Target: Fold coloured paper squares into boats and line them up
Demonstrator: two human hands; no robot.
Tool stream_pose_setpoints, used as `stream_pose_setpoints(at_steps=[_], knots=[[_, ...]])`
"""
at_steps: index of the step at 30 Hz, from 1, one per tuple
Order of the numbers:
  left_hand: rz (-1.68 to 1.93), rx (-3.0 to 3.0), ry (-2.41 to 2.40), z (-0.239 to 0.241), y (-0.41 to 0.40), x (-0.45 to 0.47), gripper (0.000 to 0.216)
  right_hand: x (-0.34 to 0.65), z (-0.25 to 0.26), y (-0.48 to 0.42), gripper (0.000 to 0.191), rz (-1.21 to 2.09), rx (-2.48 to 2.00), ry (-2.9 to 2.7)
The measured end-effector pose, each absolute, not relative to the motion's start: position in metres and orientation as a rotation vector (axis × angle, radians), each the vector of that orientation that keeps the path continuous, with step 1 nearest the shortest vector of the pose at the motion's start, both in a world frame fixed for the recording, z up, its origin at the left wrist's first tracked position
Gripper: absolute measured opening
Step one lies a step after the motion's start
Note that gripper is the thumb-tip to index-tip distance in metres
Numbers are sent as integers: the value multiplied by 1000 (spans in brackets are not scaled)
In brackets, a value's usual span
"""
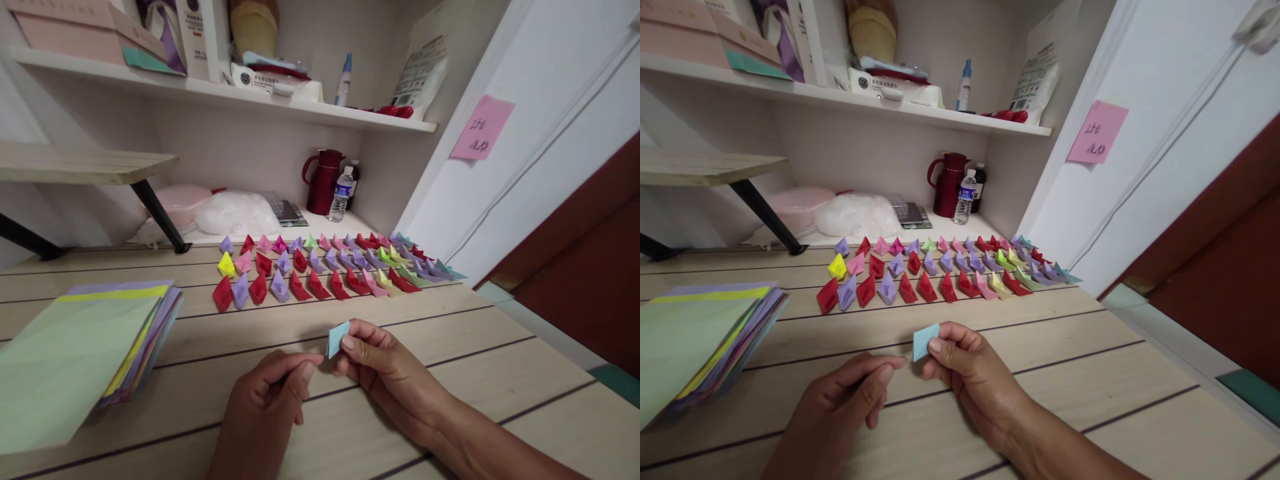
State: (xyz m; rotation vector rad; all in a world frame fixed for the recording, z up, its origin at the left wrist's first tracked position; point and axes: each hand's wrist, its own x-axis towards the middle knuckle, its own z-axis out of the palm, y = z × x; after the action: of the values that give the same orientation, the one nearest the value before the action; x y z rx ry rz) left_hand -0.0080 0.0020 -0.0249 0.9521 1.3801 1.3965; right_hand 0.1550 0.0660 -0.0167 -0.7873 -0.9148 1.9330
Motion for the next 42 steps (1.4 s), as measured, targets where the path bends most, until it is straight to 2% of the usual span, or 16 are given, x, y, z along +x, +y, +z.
stream_pose_setpoints(at_steps=[11, 14, 21, 26, 36, 42], knots=[[1342, 993, 1378, -21, 2, -6, 22, 153, -18, 65, 21, 1907, -825, -937], [1301, 999, 1380, -20, 2, -6, 25, 153, -18, 62, 19, 1844, -870, -1093], [1128, 973, 1343, -15, 4, -14, 52, 156, -16, 59, 12, 1293, -809, -1761], [1044, 961, 1384, -13, 6, -17, 55, 159, -13, 57, 17, 946, -720, -2000], [1096, 917, 1321, -22, 10, -23, 52, 155, -11, 56, 15, 981, -716, -1964], [1157, 888, 1313, -28, 12, -25, 53, 155, -11, 55, 15, 1114, -746, -1854]])
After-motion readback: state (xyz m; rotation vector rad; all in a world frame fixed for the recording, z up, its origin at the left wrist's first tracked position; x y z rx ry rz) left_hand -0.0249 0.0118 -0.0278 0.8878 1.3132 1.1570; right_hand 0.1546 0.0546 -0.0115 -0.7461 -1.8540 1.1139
